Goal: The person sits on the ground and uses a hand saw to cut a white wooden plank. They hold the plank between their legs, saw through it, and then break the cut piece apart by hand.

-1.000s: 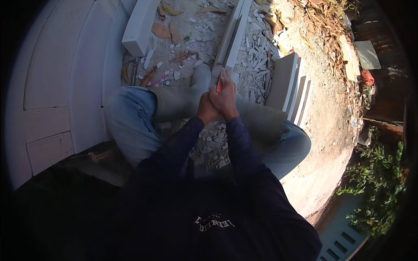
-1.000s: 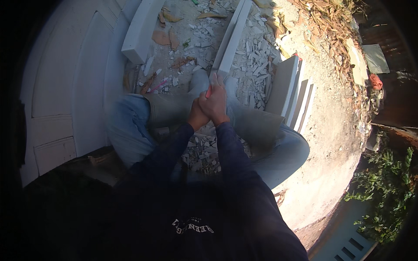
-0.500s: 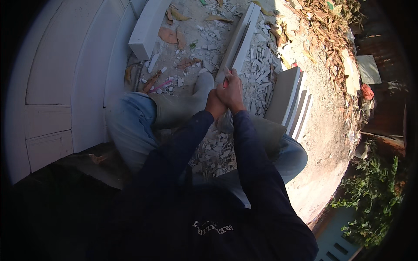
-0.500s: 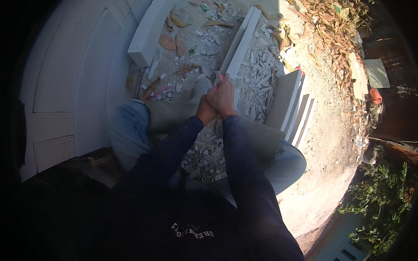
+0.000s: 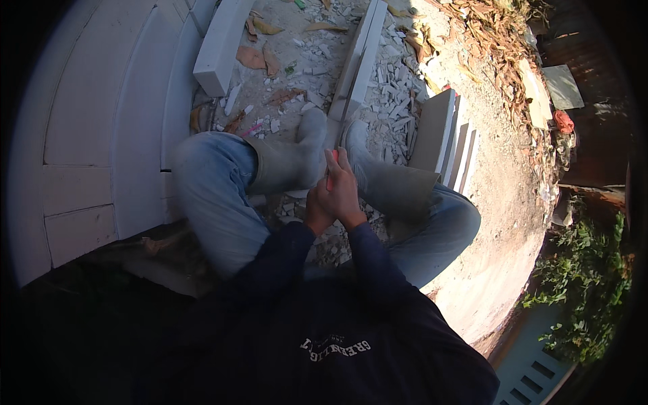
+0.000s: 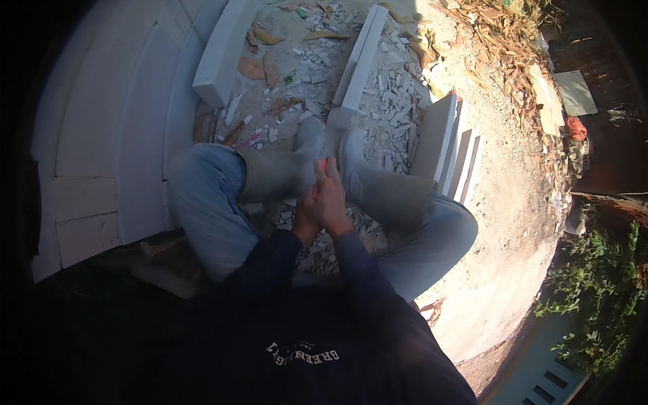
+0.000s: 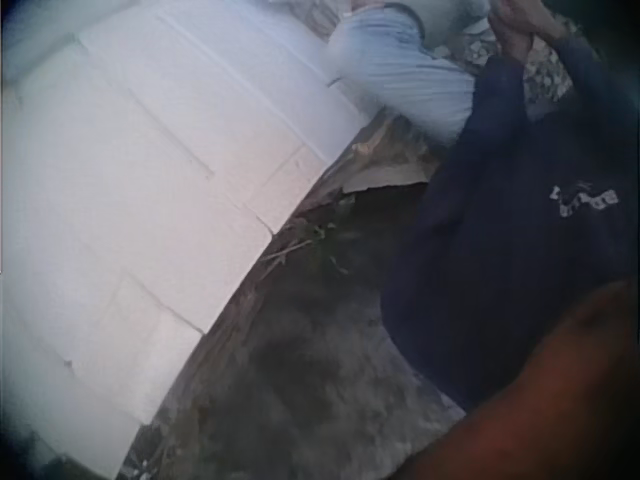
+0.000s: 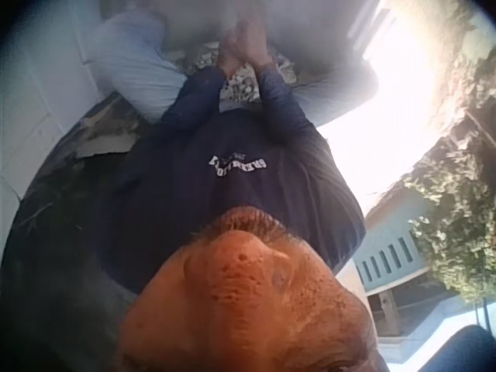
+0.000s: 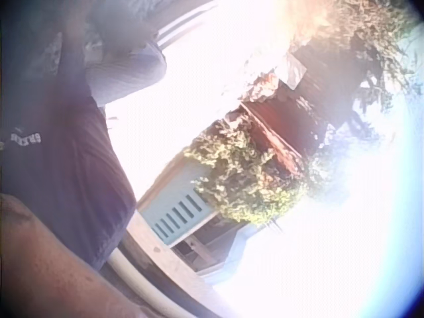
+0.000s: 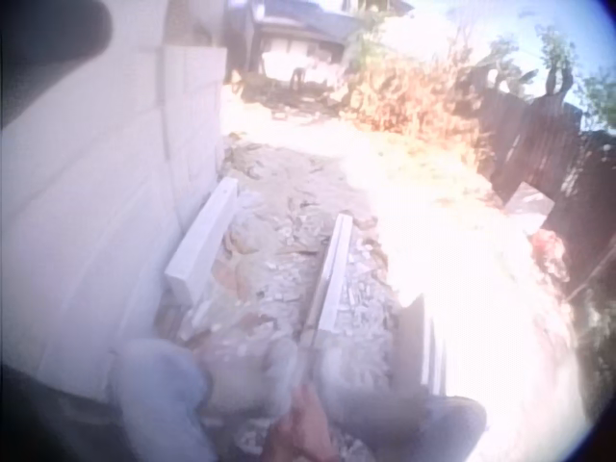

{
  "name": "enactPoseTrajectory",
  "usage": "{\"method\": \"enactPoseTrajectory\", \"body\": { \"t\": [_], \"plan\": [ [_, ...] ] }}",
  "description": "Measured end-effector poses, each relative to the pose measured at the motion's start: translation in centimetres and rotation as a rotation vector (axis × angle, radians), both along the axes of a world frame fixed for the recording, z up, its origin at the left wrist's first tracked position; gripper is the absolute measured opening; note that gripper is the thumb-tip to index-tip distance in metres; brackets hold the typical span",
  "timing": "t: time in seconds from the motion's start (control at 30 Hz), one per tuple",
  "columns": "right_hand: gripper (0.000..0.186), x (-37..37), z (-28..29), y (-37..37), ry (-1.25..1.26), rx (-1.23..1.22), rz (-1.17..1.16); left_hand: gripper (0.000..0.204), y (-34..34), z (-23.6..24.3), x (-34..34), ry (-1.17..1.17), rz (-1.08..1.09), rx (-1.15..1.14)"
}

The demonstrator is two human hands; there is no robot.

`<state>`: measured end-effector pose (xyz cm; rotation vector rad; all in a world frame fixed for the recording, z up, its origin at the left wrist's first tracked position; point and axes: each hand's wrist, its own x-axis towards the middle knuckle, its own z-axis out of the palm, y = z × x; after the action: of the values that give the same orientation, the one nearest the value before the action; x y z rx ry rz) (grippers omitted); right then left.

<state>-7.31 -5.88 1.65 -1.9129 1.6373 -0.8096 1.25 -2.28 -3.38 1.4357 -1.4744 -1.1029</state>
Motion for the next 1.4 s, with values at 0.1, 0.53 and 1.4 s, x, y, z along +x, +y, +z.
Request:
{"method": "enactPoseTrajectory", "body": {
  "t": [0.1,0.53,1.4],
  "plan": [
    [0.068,-0.5,0.3,0.1,-0.143,0.030,-0.045,0.044,-0.1,0.4,-0.7,-0.023,-0.004,0.015],
    [0.072,-2.6,1.2,0.1,-0.245,0.019,-0.059,0.044,-0.4,-0.1,-2.9,-0.064,0.071,-0.151],
    [0.077,-4.6,1.2,0.5,-0.326,0.090,-0.127,0.029,-0.8,0.1,-4.1,-0.173,-0.046,-0.075]
  ]
}}
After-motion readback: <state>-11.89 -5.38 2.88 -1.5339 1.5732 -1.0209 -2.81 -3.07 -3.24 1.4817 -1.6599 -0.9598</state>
